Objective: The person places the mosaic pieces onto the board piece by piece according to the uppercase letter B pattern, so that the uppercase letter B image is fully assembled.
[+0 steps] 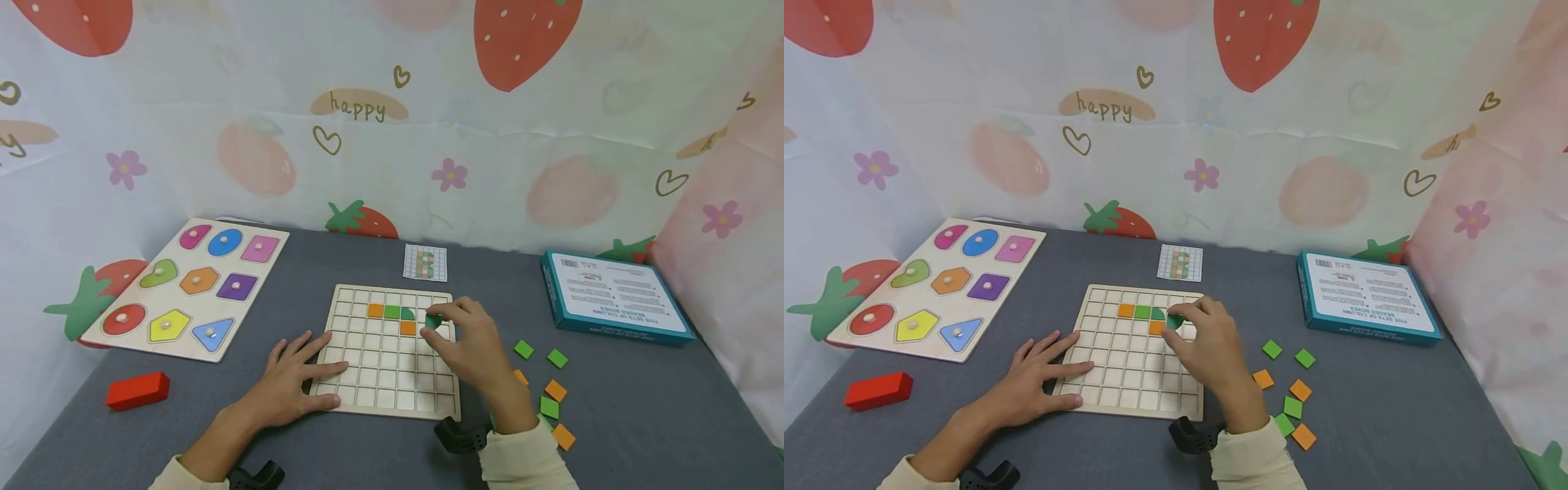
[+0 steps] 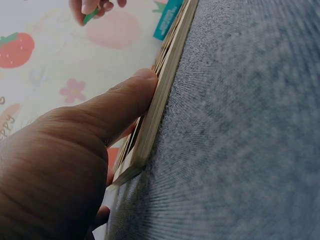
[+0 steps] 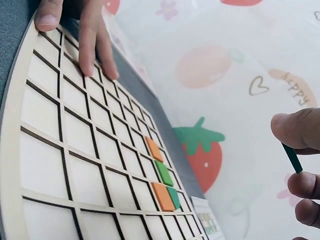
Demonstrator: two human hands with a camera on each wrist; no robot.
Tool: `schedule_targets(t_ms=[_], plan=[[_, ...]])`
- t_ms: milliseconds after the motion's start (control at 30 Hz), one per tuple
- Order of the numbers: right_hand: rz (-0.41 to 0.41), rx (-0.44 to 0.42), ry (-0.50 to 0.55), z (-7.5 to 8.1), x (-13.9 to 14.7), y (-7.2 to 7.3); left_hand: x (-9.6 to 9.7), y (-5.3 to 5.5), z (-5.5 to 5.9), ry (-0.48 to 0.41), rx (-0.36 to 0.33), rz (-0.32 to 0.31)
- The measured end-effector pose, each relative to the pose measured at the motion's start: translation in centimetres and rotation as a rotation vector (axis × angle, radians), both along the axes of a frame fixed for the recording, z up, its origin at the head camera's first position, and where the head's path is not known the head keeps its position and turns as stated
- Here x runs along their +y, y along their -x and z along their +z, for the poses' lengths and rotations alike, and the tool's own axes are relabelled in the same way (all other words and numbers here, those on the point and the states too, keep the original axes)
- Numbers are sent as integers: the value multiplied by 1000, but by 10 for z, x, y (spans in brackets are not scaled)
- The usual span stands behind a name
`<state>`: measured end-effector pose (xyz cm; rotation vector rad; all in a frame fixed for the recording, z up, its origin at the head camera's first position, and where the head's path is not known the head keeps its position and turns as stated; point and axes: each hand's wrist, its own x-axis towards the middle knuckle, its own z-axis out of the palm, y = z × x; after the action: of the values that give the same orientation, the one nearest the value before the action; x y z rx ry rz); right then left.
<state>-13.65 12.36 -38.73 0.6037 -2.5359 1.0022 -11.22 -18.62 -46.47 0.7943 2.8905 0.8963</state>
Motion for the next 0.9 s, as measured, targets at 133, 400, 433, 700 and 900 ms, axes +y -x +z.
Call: schedule_targets(t_ms=[133, 400, 433, 700, 900], plan=[[-2, -16, 9, -7, -7, 3, 0, 0, 0, -3, 1, 1], [-27, -65, 18, -27, -19, 9, 0, 1, 0, -4, -4, -1], [-31, -75, 19, -29, -20, 10, 0, 1, 0, -2, -5, -1], [-43, -157, 29, -50, -25, 14, 1, 1, 1, 7, -3, -3], [-73, -170, -37, -62, -28, 16, 0, 0, 1, 5, -6, 0]])
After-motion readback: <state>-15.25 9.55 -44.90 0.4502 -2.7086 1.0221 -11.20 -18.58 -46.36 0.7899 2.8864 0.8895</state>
